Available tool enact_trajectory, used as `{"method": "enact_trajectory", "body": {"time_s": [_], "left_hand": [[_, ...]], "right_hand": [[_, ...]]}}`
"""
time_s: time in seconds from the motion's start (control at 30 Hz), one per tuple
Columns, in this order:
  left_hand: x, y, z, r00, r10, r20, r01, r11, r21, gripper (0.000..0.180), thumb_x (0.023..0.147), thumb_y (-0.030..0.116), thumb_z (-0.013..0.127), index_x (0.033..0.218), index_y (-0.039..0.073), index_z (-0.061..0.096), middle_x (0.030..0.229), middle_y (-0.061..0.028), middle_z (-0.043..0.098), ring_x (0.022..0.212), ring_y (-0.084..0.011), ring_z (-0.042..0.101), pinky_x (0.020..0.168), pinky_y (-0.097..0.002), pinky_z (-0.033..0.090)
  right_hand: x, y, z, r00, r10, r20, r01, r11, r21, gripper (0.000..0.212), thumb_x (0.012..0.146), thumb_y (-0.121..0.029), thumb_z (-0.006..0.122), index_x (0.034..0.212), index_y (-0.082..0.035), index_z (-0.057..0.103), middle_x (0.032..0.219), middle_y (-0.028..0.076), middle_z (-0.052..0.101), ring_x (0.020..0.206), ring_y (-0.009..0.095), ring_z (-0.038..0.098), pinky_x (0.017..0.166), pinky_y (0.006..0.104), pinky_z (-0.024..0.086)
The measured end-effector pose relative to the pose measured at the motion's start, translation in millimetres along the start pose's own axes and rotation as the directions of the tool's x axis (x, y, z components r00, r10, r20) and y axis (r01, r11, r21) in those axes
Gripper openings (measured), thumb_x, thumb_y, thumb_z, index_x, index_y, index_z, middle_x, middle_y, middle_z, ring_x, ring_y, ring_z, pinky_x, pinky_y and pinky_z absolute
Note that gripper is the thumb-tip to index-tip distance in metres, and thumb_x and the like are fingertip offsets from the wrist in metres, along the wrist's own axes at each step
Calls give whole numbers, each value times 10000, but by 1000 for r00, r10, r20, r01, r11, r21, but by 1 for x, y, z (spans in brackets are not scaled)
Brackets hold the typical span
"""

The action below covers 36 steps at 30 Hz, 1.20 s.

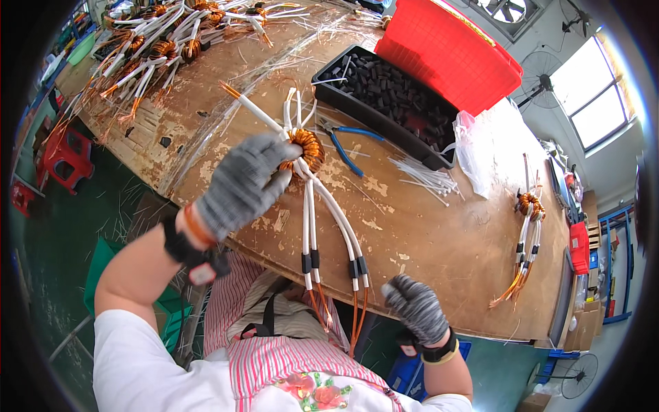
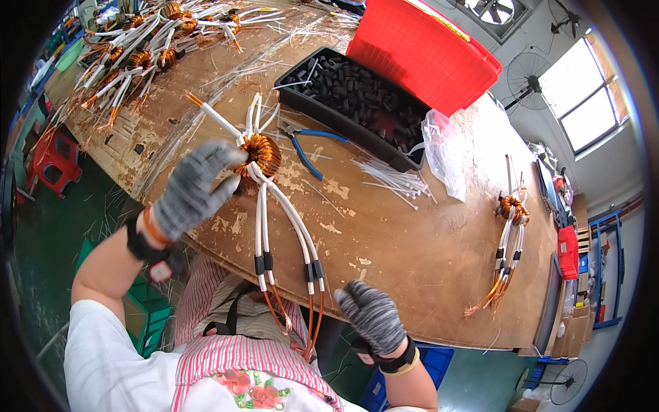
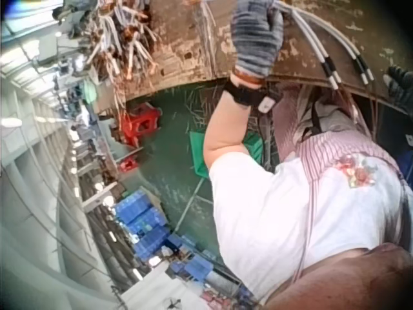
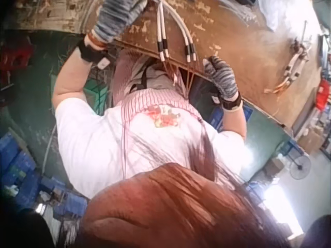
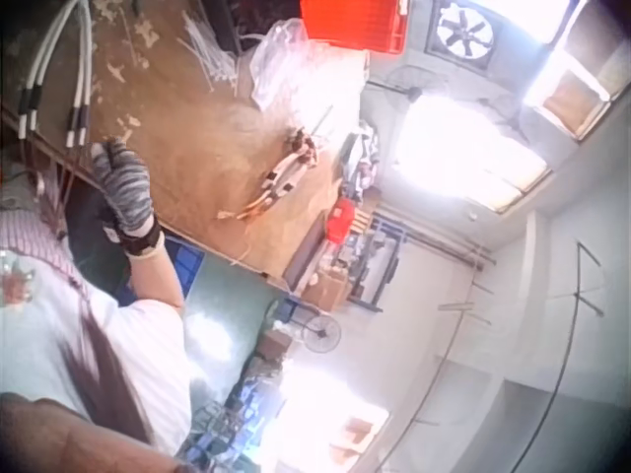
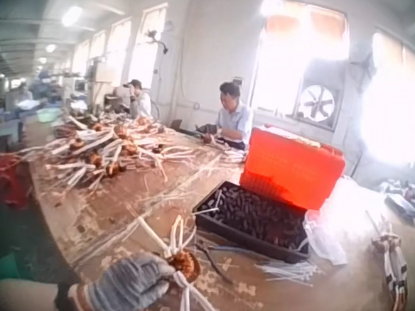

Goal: Bundling and securing copper wire coils using plastic zip ties and side cutters.

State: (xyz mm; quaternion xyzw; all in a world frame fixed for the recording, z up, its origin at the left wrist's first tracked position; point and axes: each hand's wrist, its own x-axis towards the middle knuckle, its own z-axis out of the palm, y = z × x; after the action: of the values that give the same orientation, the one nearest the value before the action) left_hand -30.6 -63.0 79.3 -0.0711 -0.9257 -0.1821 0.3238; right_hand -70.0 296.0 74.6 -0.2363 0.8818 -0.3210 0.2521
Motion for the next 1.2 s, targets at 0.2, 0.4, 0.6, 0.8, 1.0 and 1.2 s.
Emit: {"method": "enact_trajectory", "body": {"time_s": [0.2,0.4,0.6,0.8,1.0,1.2], "left_hand": [[-73,50,4,338,-400,852,932,14,-363,297,954,246,602,1150,22,612,1023,-60,680,820,-101,639,688,-260,530],[-67,66,30,430,-251,867,903,111,-416,309,955,302,594,1114,39,623,930,-42,708,798,-97,665,631,-222,521],[-49,73,9,395,-226,890,891,-142,-432,292,953,320,591,964,42,680,867,-56,714,752,-130,697,592,-220,543],[-56,67,18,410,-208,888,908,-2,-420,317,947,322,602,992,17,676,850,-57,700,758,-135,692,615,-238,550],[-73,51,26,385,-127,914,909,-118,-399,328,942,256,619,1163,16,637,1010,-58,701,883,-132,672,711,-265,554],[-78,50,28,410,-153,899,904,-64,-423,343,938,234,628,1207,21,631,1028,-57,702,903,-136,666,730,-258,547]], "right_hand": [[24,6,8,1000,23,-13,-19,965,262,157,926,-164,615,928,-8,632,739,162,641,677,277,638,635,362,490],[42,-10,31,989,-144,29,122,916,382,187,936,-187,618,972,-7,652,728,149,652,692,254,646,662,351,499],[25,-35,24,986,-47,161,-59,801,595,283,977,-269,574,1098,-25,650,790,-2,607,693,89,552,652,247,465],[30,-49,29,873,-33,487,-297,757,582,349,981,-294,577,1210,-35,623,872,-17,608,768,71,554,712,230,463],[37,-44,36,850,-94,518,-266,772,578,310,954,-155,619,1234,-22,602,1092,45,646,1010,110,577,908,264,458],[39,-40,36,857,-91,508,-237,805,544,301,970,-171,594,1234,-25,602,1058,29,643,980,95,578,888,252,465]]}}
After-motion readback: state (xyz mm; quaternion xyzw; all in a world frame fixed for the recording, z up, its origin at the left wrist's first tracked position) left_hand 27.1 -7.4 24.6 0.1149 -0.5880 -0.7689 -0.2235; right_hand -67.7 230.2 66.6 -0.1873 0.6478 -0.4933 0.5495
